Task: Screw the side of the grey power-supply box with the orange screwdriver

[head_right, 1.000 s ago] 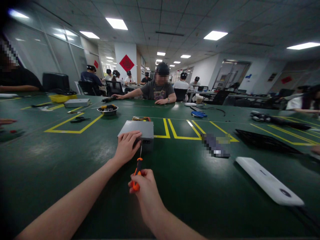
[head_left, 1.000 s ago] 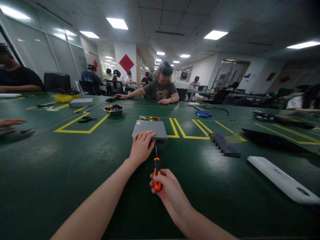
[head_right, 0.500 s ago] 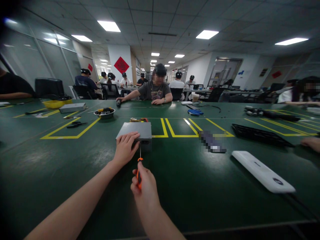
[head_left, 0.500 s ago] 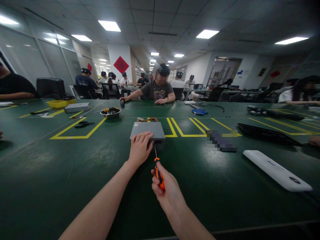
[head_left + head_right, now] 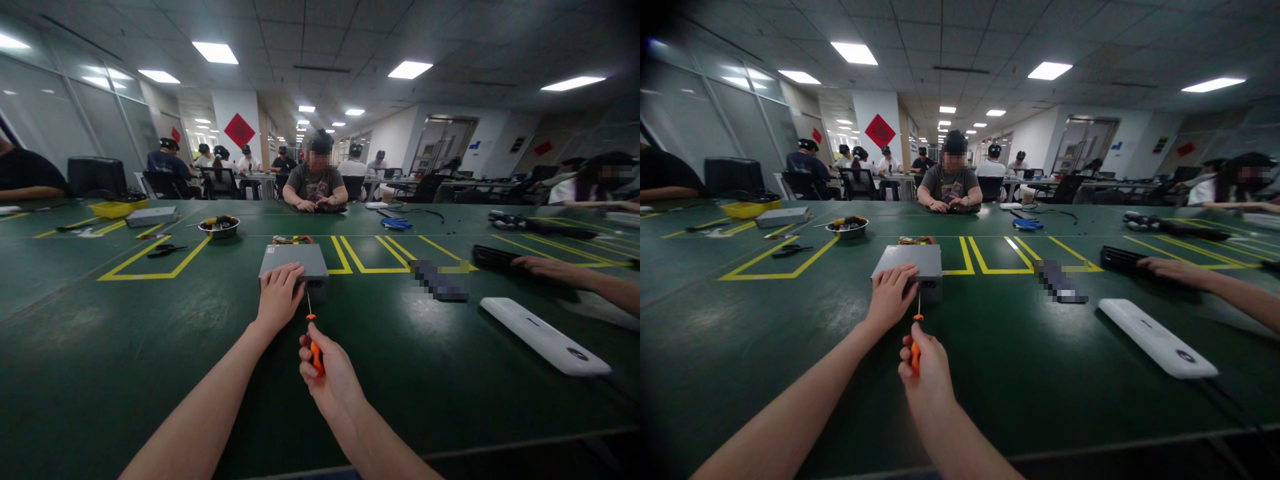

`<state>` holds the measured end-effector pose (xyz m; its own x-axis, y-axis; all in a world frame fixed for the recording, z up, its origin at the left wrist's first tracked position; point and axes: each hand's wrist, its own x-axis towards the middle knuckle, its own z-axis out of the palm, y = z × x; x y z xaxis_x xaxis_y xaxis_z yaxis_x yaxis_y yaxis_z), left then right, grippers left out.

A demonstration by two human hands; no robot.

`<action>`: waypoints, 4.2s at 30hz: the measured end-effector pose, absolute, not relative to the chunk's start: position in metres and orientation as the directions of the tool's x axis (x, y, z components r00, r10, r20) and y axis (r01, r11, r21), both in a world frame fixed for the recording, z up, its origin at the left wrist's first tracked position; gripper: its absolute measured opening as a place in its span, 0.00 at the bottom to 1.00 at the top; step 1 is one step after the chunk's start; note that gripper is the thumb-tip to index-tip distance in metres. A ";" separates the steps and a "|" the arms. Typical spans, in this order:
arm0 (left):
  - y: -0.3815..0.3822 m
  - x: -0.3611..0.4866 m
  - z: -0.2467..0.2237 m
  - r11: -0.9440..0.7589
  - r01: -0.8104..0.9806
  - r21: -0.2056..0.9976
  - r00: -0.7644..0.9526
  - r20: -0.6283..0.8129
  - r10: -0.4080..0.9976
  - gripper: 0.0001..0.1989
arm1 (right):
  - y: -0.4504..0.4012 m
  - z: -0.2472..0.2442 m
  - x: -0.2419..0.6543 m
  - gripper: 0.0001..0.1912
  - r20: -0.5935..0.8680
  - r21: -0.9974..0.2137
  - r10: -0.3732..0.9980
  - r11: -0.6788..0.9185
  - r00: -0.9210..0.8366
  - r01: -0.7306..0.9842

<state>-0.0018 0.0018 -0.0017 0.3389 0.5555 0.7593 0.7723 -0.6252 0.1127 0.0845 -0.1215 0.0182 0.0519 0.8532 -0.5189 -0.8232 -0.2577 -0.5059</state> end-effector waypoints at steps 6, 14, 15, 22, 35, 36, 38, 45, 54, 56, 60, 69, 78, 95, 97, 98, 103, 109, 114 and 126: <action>0.002 -0.002 -0.002 -0.623 0.773 0.117 0.333 0.761 0.556 0.15 | -0.120 0.018 0.085 0.13 -0.541 -0.491 0.841 -0.320 -0.004 -0.811; 0.001 -0.001 -0.001 -0.625 0.772 0.114 0.338 0.759 0.556 0.14 | -0.121 0.022 0.082 0.08 -0.519 -0.530 0.852 -0.253 0.073 -0.809; 0.001 -0.001 -0.001 -0.624 0.773 0.114 0.338 0.759 0.557 0.14 | -0.121 0.022 0.082 0.09 -0.526 -0.527 0.848 -0.268 0.062 -0.807; 0.001 -0.002 -0.001 -0.618 0.779 0.104 0.341 0.757 0.557 0.14 | -0.119 0.022 0.082 0.08 -0.529 -0.540 0.845 -0.272 0.070 -0.796; 0.001 -0.001 -0.001 -0.611 0.787 0.089 0.336 0.769 0.544 0.14 | -0.118 0.021 0.083 0.08 -0.511 -0.586 0.851 -0.239 0.124 -0.774; 0.001 -0.001 -0.001 -0.612 0.786 0.088 0.336 0.770 0.542 0.14 | -0.118 0.021 0.083 0.08 -0.503 -0.592 0.855 -0.234 0.126 -0.771; 0.001 -0.001 -0.002 -0.615 0.783 0.091 0.335 0.772 0.541 0.14 | -0.118 0.020 0.084 0.09 -0.497 -0.596 0.860 -0.242 0.115 -0.765; 0.002 -0.002 -0.002 -0.623 0.775 0.102 0.338 0.766 0.546 0.14 | -0.119 0.023 0.087 0.13 -0.502 -0.616 0.859 -0.272 0.102 -0.739; 0.001 -0.002 -0.001 -0.630 0.770 0.103 0.336 0.774 0.537 0.14 | -0.118 0.023 0.085 0.12 -0.480 -0.616 0.871 -0.249 0.105 -0.748; 0.001 -0.002 -0.001 -0.628 0.771 0.104 0.336 0.771 0.540 0.13 | -0.117 0.024 0.084 0.14 -0.488 -0.608 0.870 -0.276 0.076 -0.744; 0.002 -0.003 -0.002 -0.622 0.775 0.108 0.338 0.761 0.553 0.14 | -0.115 0.024 0.087 0.14 -0.494 -0.610 0.868 -0.305 0.051 -0.732; -0.001 -0.002 0.001 -0.619 0.778 0.104 0.345 0.753 0.561 0.14 | -0.125 0.008 0.127 0.09 -0.441 -0.659 0.891 -0.240 0.107 -0.713; -0.001 -0.002 0.001 -0.632 0.766 0.118 0.341 0.759 0.555 0.14 | -0.121 0.011 0.124 0.08 -0.437 -0.672 0.893 -0.245 0.106 -0.699; 0.000 -0.002 0.000 -0.625 0.771 0.121 0.332 0.762 0.556 0.14 | -0.125 0.021 0.113 0.08 -0.441 -0.652 0.872 -0.149 0.212 -0.743; 0.000 -0.002 0.000 -0.625 0.771 0.118 0.333 0.762 0.555 0.14 | -0.126 0.025 0.111 0.09 -0.469 -0.627 0.862 -0.171 0.194 -0.760; 0.000 -0.002 0.000 -0.625 0.772 0.117 0.333 0.763 0.554 0.14 | -0.126 0.026 0.110 0.10 -0.481 -0.616 0.858 -0.184 0.180 -0.766; 0.002 -0.002 -0.002 -0.623 0.773 0.120 0.328 0.765 0.554 0.14 | -0.125 0.027 0.112 0.12 -0.495 -0.591 0.853 -0.190 0.167 -0.784; 0.000 -0.003 -0.001 -0.638 0.760 0.125 0.342 0.758 0.556 0.16 | -0.123 0.021 0.116 0.08 -0.497 -0.574 0.848 -0.161 0.186 -0.803; -0.007 -0.001 0.004 -0.684 0.730 0.021 0.440 0.751 0.493 0.19 | -0.125 0.023 0.116 0.12 -0.506 -0.503 0.859 -0.215 0.083 -0.837; -0.013 0.017 -0.003 -0.867 0.497 -0.044 0.661 0.667 0.345 0.11 | -0.128 0.017 0.120 0.09 -0.469 -0.569 0.879 -0.224 0.088 -0.792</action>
